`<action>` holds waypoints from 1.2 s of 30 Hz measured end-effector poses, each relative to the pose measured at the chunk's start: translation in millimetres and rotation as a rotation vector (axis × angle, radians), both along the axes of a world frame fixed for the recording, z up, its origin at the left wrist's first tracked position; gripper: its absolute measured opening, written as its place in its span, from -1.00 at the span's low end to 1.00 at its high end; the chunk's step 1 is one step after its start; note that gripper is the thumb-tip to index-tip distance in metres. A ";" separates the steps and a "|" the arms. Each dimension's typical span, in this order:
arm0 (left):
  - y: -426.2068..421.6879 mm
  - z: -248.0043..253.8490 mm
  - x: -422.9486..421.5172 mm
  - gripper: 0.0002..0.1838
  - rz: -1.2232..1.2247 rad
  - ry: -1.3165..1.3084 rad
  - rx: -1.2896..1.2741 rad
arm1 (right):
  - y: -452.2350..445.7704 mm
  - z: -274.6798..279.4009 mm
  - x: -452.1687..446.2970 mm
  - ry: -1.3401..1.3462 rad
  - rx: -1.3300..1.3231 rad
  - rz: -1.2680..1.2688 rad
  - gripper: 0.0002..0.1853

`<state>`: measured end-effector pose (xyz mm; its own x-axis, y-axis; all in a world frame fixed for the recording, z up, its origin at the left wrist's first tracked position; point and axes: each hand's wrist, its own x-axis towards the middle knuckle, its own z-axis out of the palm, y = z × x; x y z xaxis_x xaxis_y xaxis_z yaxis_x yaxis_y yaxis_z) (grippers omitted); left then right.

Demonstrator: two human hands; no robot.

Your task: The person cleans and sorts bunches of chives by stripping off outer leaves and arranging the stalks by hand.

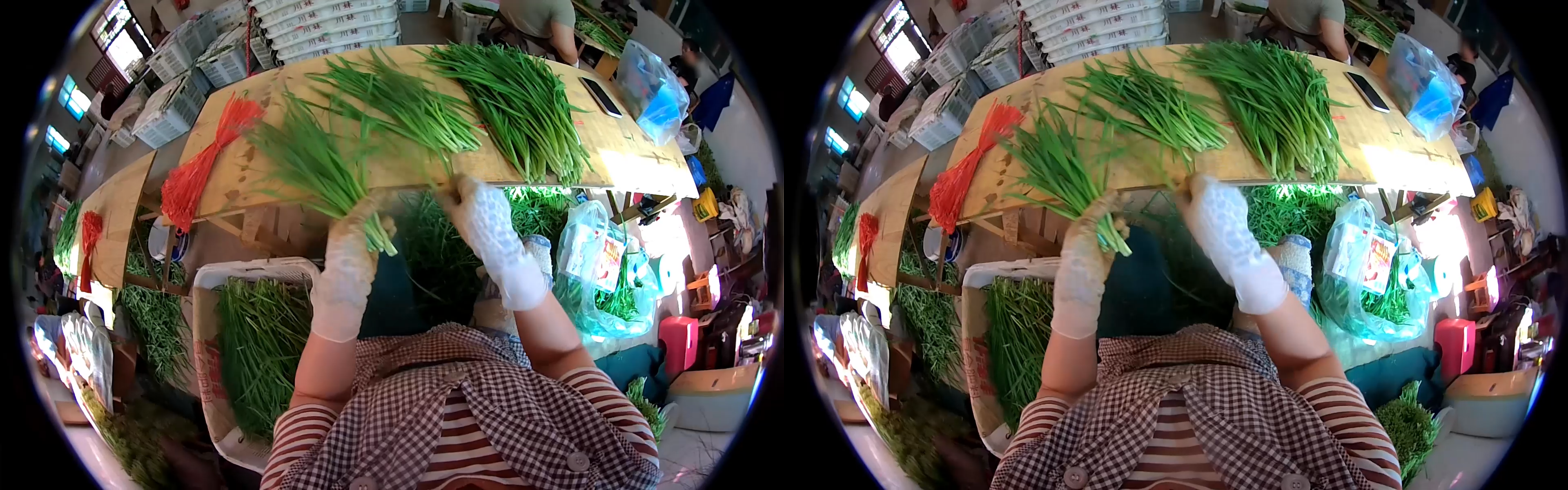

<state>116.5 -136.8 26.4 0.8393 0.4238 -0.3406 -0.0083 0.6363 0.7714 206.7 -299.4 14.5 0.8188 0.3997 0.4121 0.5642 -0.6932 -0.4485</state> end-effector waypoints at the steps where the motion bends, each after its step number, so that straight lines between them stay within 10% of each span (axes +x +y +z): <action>1: -2.2 -13.6 2.9 -0.78 -0.026 0.021 0.048 | -3.8 -1.7 -11.7 0.118 0.076 0.028 -0.73; 7: -12.3 -38.0 16.4 -0.83 0.003 0.066 0.055 | -4.1 -28.5 -35.1 0.695 0.519 0.145 -0.70; 14: -28.6 -32.9 22.8 -0.81 0.228 0.003 0.139 | 2.5 -20.4 -40.1 0.313 0.386 0.027 -0.79; 20: 0.6 -29.7 13.6 -0.80 0.186 -0.116 0.144 | -60.1 -91.8 -20.7 0.519 -0.663 0.186 -0.73; 24: -14.1 -33.5 8.9 -0.82 0.115 -0.081 0.182 | -35.3 -19.0 -30.0 0.620 0.293 0.127 -0.66; 28: -31.1 -33.3 7.7 -0.82 0.049 -0.094 0.146 | 6.3 -30.1 -22.7 0.867 0.668 0.171 -0.72; 33: -23.9 -39.9 7.9 -0.74 0.138 -0.013 0.158 | 4.4 -35.9 -34.4 0.874 0.857 0.135 -0.79; 36: -14.1 -35.6 9.5 -0.67 0.237 -0.038 0.198 | -28.8 -38.6 -40.7 0.861 0.469 0.150 -0.74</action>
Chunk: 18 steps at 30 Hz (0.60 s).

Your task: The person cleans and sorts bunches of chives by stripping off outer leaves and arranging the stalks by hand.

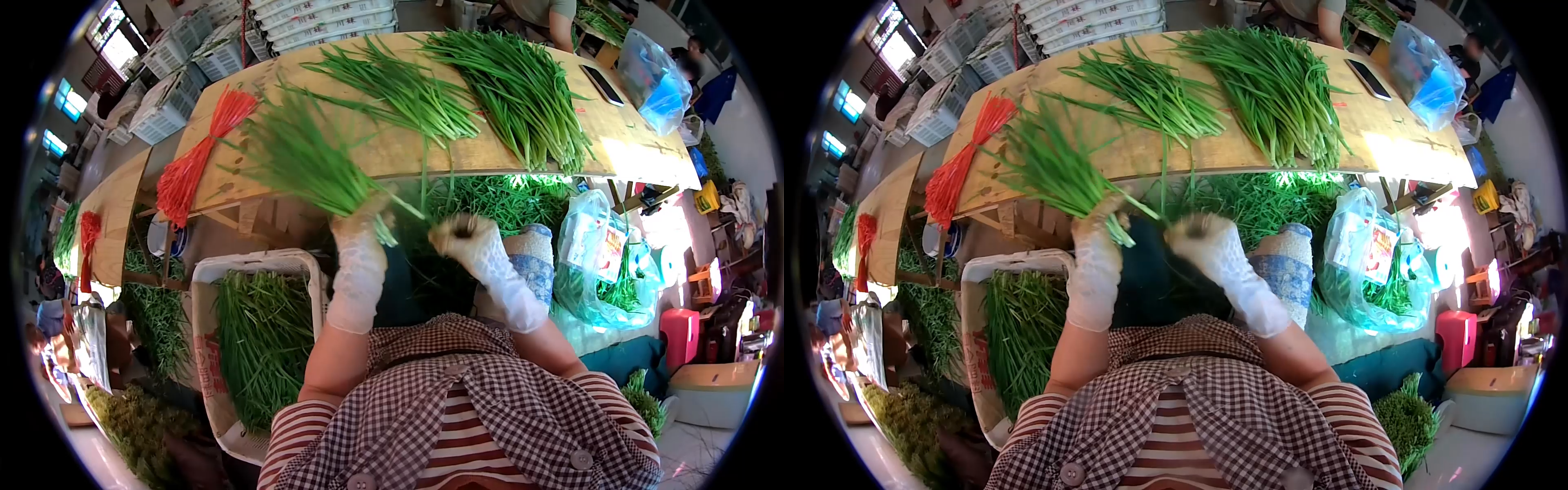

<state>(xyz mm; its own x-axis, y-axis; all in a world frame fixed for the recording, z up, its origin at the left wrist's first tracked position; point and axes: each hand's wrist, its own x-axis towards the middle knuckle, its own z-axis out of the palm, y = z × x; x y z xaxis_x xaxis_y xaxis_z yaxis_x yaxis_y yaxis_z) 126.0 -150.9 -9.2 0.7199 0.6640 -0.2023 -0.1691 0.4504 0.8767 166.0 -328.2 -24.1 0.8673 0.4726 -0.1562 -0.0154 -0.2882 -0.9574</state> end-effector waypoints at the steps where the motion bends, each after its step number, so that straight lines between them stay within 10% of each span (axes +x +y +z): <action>1: 15.9 -3.1 -0.3 -0.69 -0.009 -0.093 -0.012 | -11.6 -3.8 0.8 -0.207 -0.261 0.205 -0.81; 2: 29.3 -5.4 -0.7 -0.71 -0.017 -0.187 -0.025 | -20.6 -3.5 4.2 -0.397 -0.694 0.528 -0.77; 4: 32.5 26.9 -12.8 -0.73 -0.099 -0.267 -0.048 | -33.7 -23.9 7.4 -0.599 -0.737 0.420 -0.68; 6: 23.0 41.5 -15.1 -0.75 -0.107 -0.255 -0.036 | -17.4 17.3 7.9 -0.400 -0.491 0.034 -0.67; 12: 9.4 31.6 -4.7 -0.78 -0.096 -0.247 0.084 | 42.0 37.3 23.2 0.157 0.446 0.048 -0.72; 18: 5.7 17.3 -3.0 -0.76 -0.153 -0.152 0.154 | 40.4 26.6 18.7 -0.192 0.124 0.083 -0.78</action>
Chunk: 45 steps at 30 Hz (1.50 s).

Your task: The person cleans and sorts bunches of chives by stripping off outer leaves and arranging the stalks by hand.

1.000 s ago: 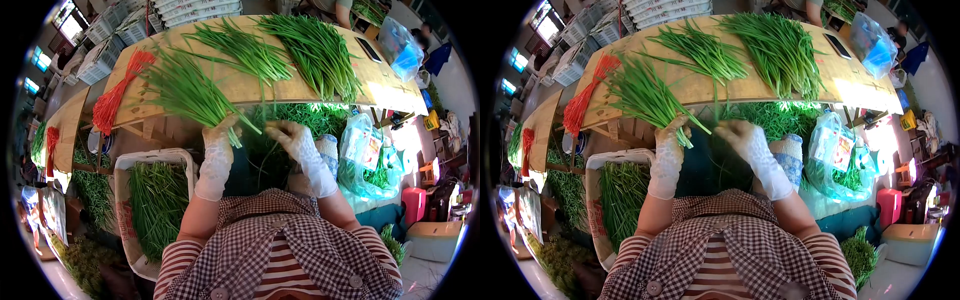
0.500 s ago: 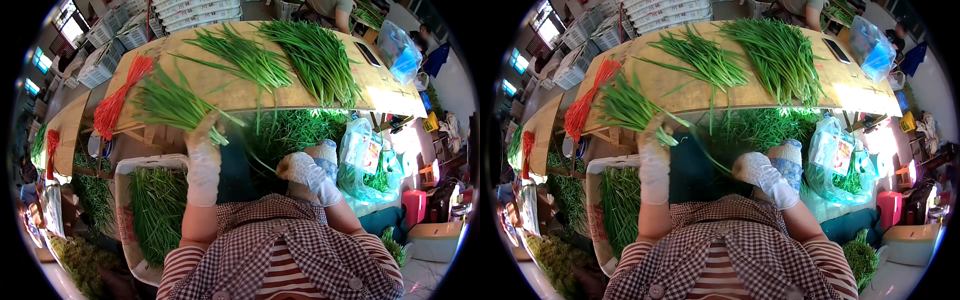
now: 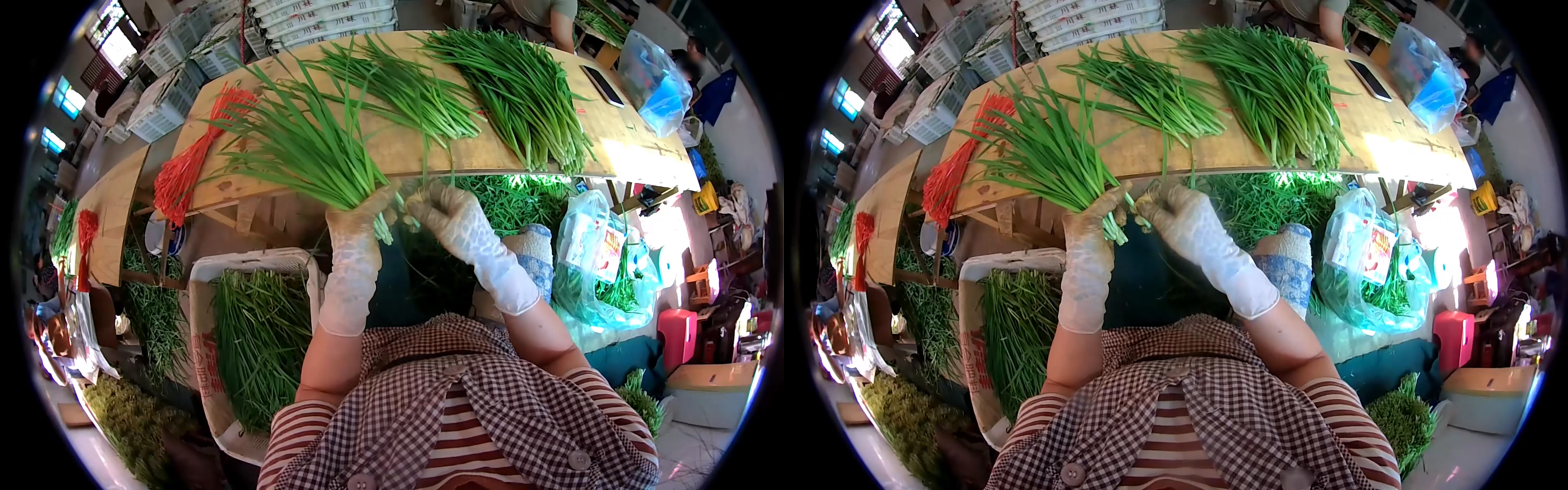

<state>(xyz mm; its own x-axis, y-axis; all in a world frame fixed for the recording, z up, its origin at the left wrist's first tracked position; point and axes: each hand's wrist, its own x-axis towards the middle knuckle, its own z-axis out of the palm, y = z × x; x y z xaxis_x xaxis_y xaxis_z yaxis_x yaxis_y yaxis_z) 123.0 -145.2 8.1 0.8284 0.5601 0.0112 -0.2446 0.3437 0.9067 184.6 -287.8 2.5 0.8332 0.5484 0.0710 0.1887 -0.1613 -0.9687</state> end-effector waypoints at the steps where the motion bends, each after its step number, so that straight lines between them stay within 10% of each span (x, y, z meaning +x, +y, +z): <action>1: -1.9 -1.5 1.9 -0.78 0.001 0.013 0.039 | -3.1 10.2 -7.4 -0.117 -0.075 -0.015 -0.79; 3: -5.4 0.1 3.6 -0.78 -0.001 0.038 -0.008 | -6.7 14.0 -15.9 -0.327 -0.268 -0.061 -0.81; 8: 31.3 8.8 9.7 -0.79 0.165 0.027 0.006 | -34.5 40.7 -40.4 -0.338 -0.220 0.803 -0.85; 9: 39.7 7.3 11.0 -0.82 0.112 -0.003 -0.129 | -34.7 41.1 -34.5 -0.284 -0.321 0.643 -0.87; 11: 40.2 7.7 9.0 -0.84 0.033 0.004 -0.281 | -20.6 19.9 -2.7 -1.016 -0.560 -0.079 -0.78; 13: 26.2 15.7 2.3 -0.83 -0.010 0.059 -0.312 | 3.4 18.5 27.5 -0.906 -0.543 -0.452 -0.64; 16: 22.2 9.2 -5.9 -0.81 -0.050 0.029 -0.302 | 22.2 16.4 39.4 -0.969 -0.784 -0.228 -0.65; 18: 28.7 10.3 -8.2 -0.80 -0.068 -0.038 -0.331 | 3.5 22.9 28.7 -0.701 -0.469 0.424 -0.72; 23: 27.8 7.7 -14.3 -0.82 -0.134 -0.061 -0.391 | 13.4 3.3 75.1 -0.987 -0.828 -0.461 -0.75; 26: 22.0 9.6 -8.5 -0.82 -0.108 -0.052 -0.329 | 27.8 -1.8 100.9 -1.001 -1.012 -0.373 -0.90; 37: 13.0 -25.7 11.9 -0.70 -0.184 0.106 -0.213 | -2.9 19.7 16.9 0.353 0.086 -0.005 -0.77; 40: 0.8 4.4 7.5 -0.72 -0.205 0.115 -0.309 | -5.2 18.2 4.2 0.228 -0.089 0.133 -0.79; 45: 15.5 6.2 4.5 -0.74 -0.226 -0.151 -0.405 | -6.4 27.6 64.6 -0.856 -0.471 -0.555 -0.74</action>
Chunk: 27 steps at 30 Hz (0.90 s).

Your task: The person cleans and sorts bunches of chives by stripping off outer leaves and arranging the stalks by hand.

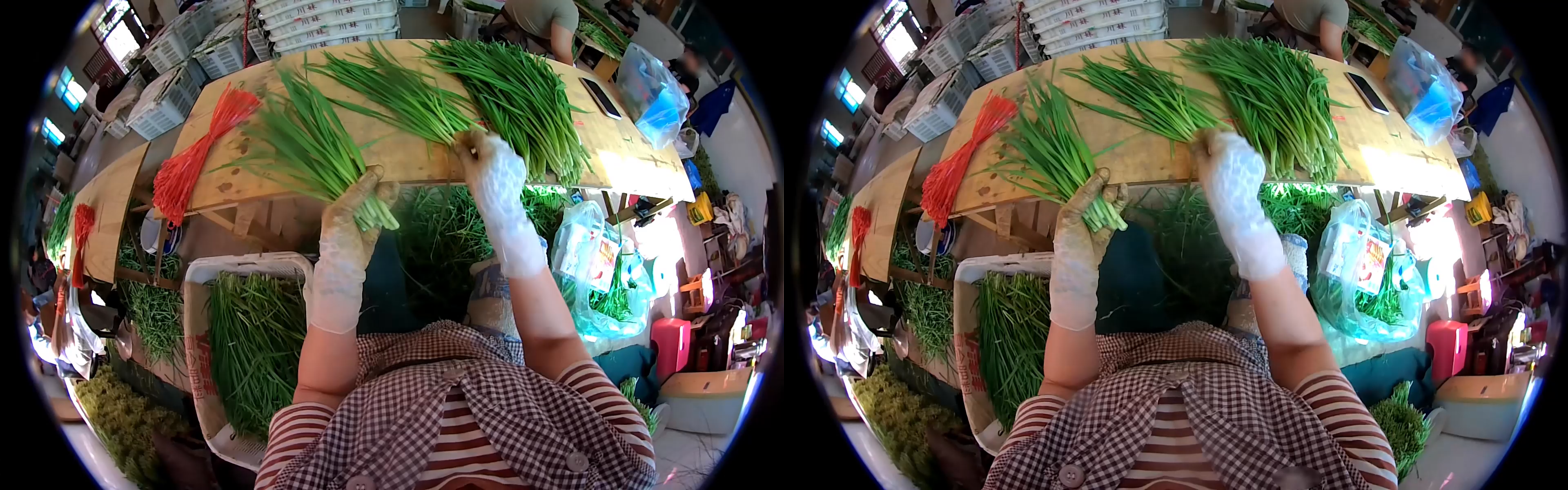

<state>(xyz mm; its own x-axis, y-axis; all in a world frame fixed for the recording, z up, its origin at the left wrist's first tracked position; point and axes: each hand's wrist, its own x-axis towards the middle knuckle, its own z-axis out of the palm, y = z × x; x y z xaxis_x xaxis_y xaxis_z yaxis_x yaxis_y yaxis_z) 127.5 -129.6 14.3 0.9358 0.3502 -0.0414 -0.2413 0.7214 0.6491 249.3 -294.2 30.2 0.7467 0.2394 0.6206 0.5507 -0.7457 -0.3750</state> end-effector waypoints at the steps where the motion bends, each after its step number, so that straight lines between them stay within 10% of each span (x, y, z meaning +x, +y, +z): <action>1: 2.0 -1.2 1.8 -0.75 0.006 -0.034 -0.007 | 2.2 -7.9 19.2 -0.131 -0.044 -0.032 -0.76; 7: -4.1 -7.0 -1.2 -0.69 0.062 0.080 0.064 | 11.9 -10.7 47.2 0.045 -0.171 -0.043 -0.77; 11: -4.7 -16.1 5.6 -0.72 0.131 0.162 0.088 | 7.3 -13.0 -13.5 0.714 0.347 0.286 -0.66; 17: -16.6 -9.9 12.8 -0.78 0.224 0.239 0.191 | 3.5 -50.5 -51.6 0.671 0.395 0.315 -0.69; 22: -16.0 -15.1 16.5 -0.81 0.306 0.329 0.236 | -2.3 -24.2 -35.2 -0.250 -0.047 -0.082 -0.81; 27: -16.9 -18.0 20.8 -0.73 0.189 0.236 0.183 | -2.5 -22.6 -33.9 -0.201 0.030 0.036 -0.82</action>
<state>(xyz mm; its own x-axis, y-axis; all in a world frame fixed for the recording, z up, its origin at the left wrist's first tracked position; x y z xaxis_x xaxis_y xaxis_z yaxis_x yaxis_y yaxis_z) 148.2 -146.6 -3.7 0.8257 0.5382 -0.1688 -0.1878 0.5444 0.8175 215.4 -296.7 7.6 0.5984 0.2428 0.7635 0.6429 -0.7141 -0.2768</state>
